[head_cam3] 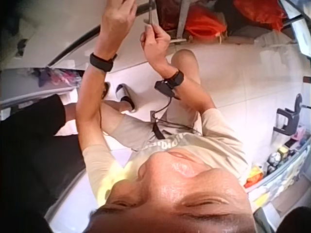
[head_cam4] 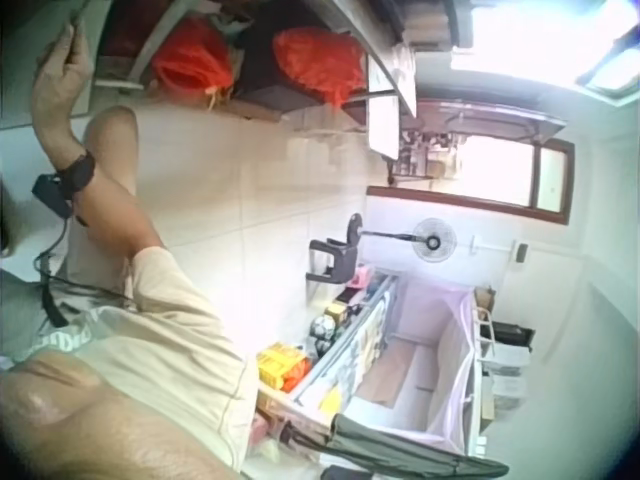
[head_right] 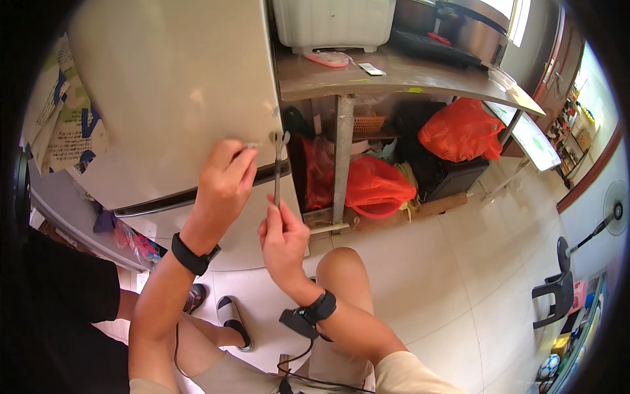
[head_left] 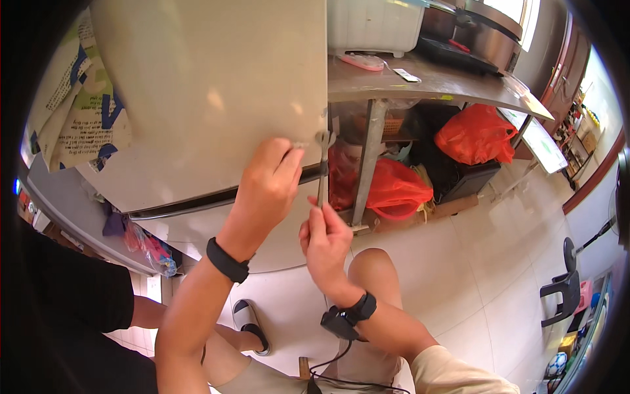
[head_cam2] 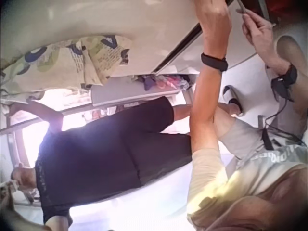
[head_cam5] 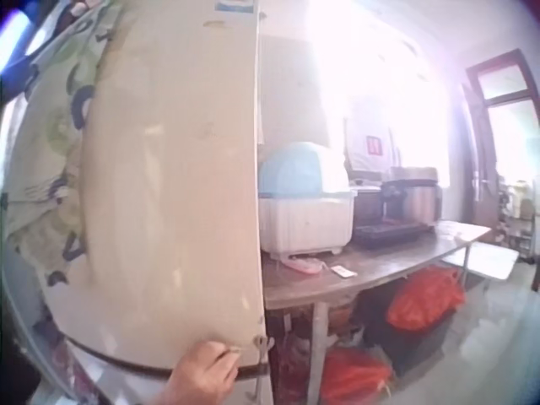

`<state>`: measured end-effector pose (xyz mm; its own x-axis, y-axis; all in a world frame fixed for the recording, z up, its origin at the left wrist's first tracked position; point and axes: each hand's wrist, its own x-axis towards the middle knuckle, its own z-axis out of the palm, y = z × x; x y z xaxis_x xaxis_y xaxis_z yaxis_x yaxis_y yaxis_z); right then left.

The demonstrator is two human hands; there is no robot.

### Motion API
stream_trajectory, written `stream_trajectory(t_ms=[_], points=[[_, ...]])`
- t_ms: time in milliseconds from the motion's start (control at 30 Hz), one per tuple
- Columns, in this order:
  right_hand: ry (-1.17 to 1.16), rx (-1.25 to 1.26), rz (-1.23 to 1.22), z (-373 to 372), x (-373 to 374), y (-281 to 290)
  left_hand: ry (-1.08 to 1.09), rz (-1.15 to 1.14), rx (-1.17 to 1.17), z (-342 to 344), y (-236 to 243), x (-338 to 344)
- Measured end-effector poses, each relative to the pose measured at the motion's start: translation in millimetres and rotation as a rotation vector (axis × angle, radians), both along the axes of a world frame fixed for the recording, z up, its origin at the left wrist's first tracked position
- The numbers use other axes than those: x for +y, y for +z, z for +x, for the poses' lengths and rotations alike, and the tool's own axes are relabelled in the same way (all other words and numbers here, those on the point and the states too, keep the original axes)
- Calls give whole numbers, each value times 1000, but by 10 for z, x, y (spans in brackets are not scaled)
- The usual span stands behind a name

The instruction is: The person is using a screwdriver to fix or attach a small plastic component to a refrigerator door.

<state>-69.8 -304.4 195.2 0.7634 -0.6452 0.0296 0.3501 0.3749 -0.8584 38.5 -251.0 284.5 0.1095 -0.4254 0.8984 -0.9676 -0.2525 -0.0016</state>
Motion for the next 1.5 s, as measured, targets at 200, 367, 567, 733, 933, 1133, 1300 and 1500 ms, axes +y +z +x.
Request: stream_trajectory(t_ms=[200,367,567,733,933,1133,1300,1500], points=[[47,2,-82,-34,74,-331,30,148,-50,81,173,174],[54,-33,-8,13,3,148,173,-141,-163,118,911,-128],[111,-20,-83,-76,102,-311,74,66,-162,46,715,-347],[75,-92,145,-211,91,-221,36,217,-172,25,652,-246],[118,-92,215,-265,-23,-170,218,-69,-323,65,1319,-280],[36,-83,58,-135,-76,-169,275,67,-369,129,771,59],[76,-111,77,-176,79,-186,216,187,-340,151,494,421],[104,-141,20,-42,100,169,324,-9,-260,158,796,470]])
